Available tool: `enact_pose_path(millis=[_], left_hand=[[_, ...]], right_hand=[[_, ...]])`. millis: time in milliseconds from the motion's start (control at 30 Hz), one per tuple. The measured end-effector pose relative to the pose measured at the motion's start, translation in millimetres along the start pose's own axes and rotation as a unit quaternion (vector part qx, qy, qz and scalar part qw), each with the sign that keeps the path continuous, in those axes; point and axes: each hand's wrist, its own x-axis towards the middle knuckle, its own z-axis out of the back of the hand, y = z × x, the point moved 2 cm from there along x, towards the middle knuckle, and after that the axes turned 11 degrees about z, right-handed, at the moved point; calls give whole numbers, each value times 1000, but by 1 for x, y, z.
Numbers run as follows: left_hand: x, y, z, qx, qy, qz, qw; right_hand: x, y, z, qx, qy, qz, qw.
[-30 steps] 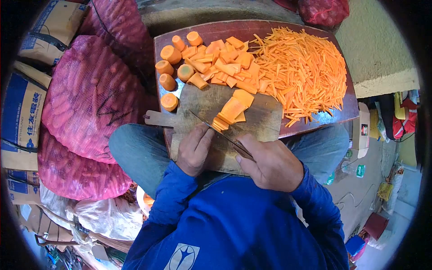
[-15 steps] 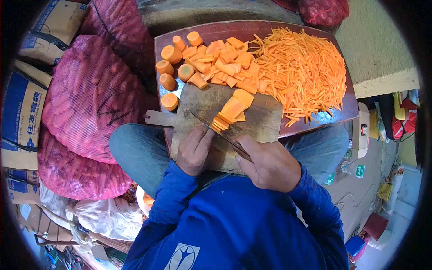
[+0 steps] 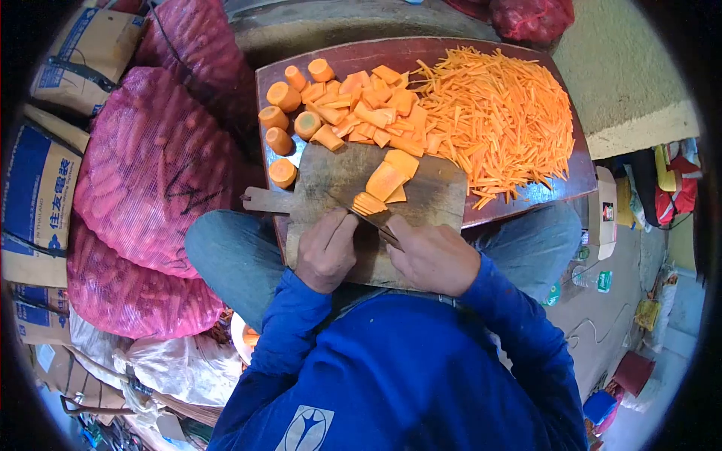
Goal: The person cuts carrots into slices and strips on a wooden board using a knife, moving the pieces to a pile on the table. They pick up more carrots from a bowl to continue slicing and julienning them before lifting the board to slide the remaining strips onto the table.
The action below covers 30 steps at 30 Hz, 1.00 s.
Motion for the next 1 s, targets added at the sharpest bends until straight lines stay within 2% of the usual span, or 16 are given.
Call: enact_pose_path(millis=[200,300,367,400,467,533,633,767,833,1000], left_hand=[[-4,2,-7,-36,3,57,998],[-6,4,-8,-48,31,87,995],[-3,3,-11,-45,46,105,992],[-1,2,-14,-45,58,123,990],[3,-1,-19,-44,71,140,987],[7,-3,-24,18,105,123,987],[15,-6,-30,45,125,121,984],[19,-1,-38,41,148,116,981],[22,-3,-39,43,157,118,980],[33,-2,-43,43,186,113,975]], right_hand=[[-4,-10,2,24,-29,35,999],[-14,-10,7,85,-80,66,991],[-23,-7,18,154,-152,73,974],[-27,-9,19,156,-152,75,973],[-37,-16,22,202,-208,43,956],[-47,-26,23,223,-221,30,949],[-60,-44,19,300,-275,-51,912],[-85,-56,14,310,-258,-83,911],[-95,-52,12,388,-219,-116,888],[-97,-52,5,445,-208,-110,864]])
